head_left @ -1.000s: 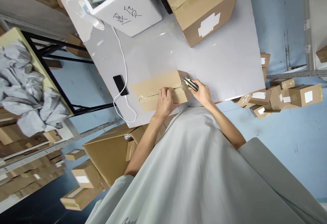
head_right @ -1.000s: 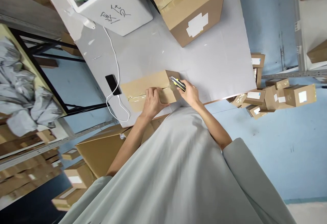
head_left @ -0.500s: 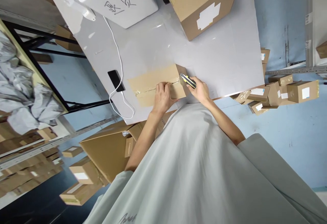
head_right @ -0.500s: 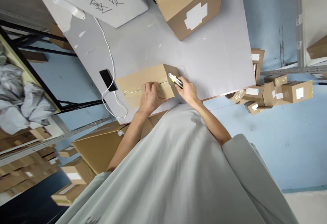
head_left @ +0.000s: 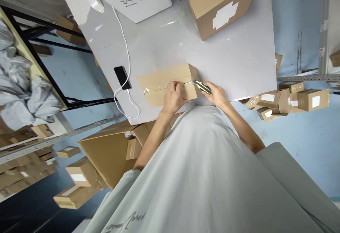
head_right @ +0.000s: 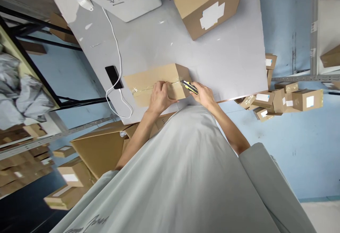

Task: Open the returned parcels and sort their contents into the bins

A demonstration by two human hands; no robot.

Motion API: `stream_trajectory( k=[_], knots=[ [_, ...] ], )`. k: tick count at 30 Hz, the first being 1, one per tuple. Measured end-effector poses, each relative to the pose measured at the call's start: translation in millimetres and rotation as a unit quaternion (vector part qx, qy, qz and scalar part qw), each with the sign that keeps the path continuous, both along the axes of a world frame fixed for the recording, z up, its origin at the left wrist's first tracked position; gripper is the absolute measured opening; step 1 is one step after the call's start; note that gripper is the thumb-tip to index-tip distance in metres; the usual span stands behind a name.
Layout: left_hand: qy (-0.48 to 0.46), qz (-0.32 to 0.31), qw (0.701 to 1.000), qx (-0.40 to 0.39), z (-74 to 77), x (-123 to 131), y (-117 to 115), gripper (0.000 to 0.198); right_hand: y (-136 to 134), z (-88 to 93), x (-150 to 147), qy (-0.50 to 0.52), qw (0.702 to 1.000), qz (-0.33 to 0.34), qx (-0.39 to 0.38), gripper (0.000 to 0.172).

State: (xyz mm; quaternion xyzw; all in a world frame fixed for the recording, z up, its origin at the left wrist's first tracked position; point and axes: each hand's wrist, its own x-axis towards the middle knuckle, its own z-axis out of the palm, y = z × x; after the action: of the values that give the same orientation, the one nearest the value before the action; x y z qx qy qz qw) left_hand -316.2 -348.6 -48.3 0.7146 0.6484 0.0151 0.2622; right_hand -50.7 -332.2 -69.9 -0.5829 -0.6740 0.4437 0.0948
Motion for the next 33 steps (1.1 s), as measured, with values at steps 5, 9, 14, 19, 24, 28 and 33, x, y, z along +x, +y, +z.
stream_trajectory(
  k=[5,9,14,19,24,28,33],
  knots=[
    [-0.013,-0.004,1.000,0.028,-5.4,-1,-2,0.098,-29,1.0,21,0.025,1.000,0.005,-0.010,0.037],
    [-0.037,0.002,0.998,0.051,-11.0,-1,-3,0.098,-38,-1.9,33,0.031,0.999,-0.029,-0.017,0.037],
    [-0.068,-0.005,0.995,0.068,-15.2,0,-12,0.099,-19,-14.9,10,0.096,0.976,-0.190,-0.041,0.044],
    [-0.081,-0.014,0.993,0.084,-15.8,3,-25,0.096,24,-28.8,-39,0.224,0.937,-0.249,-0.098,0.052],
    [-0.073,-0.036,0.991,0.107,-16.8,3,-17,0.084,69,-34.4,-64,0.252,0.942,-0.212,-0.071,0.042],
    [-0.057,-0.055,0.990,0.112,-15.9,1,-9,0.065,86,-41.1,-72,0.215,0.947,-0.229,-0.075,0.033],
    [-0.060,-0.076,0.989,0.113,-11.4,-1,-13,0.063,83,-43.0,-62,0.182,0.968,-0.169,-0.046,0.046]
  ],
)
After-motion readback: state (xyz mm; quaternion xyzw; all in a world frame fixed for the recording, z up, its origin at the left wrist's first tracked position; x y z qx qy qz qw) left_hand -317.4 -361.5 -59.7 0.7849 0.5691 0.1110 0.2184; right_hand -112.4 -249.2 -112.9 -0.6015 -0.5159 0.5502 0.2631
